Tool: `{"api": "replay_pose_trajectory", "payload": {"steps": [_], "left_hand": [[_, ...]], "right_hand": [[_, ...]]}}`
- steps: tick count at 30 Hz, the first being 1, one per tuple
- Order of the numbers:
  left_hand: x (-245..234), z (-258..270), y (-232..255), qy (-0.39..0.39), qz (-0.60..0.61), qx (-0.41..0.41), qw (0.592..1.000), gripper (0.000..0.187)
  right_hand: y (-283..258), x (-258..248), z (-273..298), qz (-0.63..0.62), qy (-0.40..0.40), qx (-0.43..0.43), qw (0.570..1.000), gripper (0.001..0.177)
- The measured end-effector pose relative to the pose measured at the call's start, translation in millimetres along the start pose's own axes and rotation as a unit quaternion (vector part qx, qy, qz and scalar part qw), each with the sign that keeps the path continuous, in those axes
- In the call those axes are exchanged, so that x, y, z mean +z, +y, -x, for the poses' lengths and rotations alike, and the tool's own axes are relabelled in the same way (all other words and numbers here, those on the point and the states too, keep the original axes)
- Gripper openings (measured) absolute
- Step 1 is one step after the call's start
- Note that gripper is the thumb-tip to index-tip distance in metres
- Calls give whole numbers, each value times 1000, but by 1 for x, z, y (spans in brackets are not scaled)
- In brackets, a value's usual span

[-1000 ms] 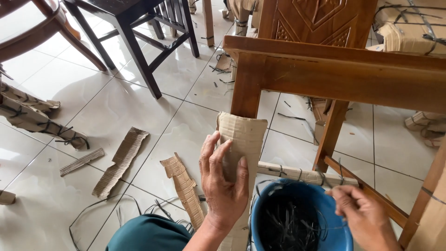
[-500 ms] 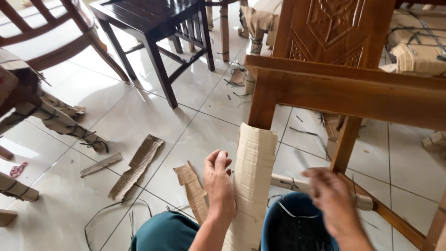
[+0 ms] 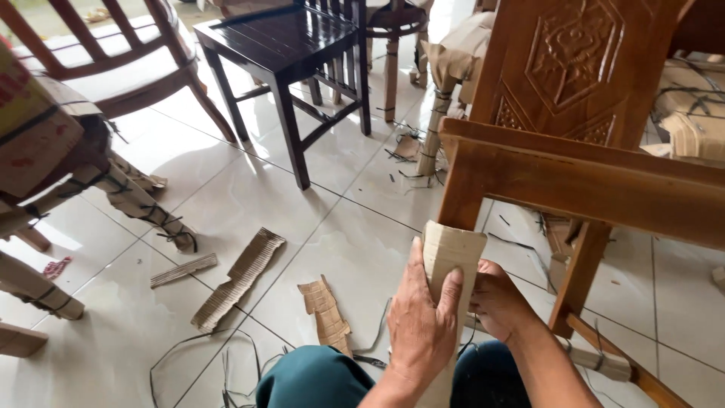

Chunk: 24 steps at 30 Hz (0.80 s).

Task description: Wrapping the legs and frame of a wooden chair with protective cardboard and securing it with plastic ties.

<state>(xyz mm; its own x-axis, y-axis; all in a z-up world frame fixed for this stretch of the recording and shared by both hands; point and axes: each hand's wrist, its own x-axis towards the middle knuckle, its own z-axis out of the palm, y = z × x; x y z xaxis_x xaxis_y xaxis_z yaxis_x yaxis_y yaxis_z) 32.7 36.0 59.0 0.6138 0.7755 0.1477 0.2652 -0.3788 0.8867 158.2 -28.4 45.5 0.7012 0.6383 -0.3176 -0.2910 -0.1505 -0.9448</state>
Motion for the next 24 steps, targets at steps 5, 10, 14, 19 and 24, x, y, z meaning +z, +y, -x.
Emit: {"api": "replay_pose_trajectory", "payload": {"steps": [5, 10, 14, 19, 24], "left_hand": [[-6, -15, -5, 48, 221, -228, 947, 70], [-34, -34, 17, -77, 419, -417, 803, 42], [-32, -37, 12, -73, 446, -367, 813, 36], [-10, -38, -13, 26, 471, -274, 838, 32], [-10, -31, -8, 106, 427, -188, 878, 31]], "right_hand": [[0, 1, -7, -10, -14, -15, 1000, 28], [4, -1, -10, -23, -8, -20, 1000, 25], [6, -7, -12, -34, 3, -24, 999, 23], [15, -13, -18, -50, 8, -21, 999, 20], [10, -14, 3, -76, 15, -57, 995, 36]]}}
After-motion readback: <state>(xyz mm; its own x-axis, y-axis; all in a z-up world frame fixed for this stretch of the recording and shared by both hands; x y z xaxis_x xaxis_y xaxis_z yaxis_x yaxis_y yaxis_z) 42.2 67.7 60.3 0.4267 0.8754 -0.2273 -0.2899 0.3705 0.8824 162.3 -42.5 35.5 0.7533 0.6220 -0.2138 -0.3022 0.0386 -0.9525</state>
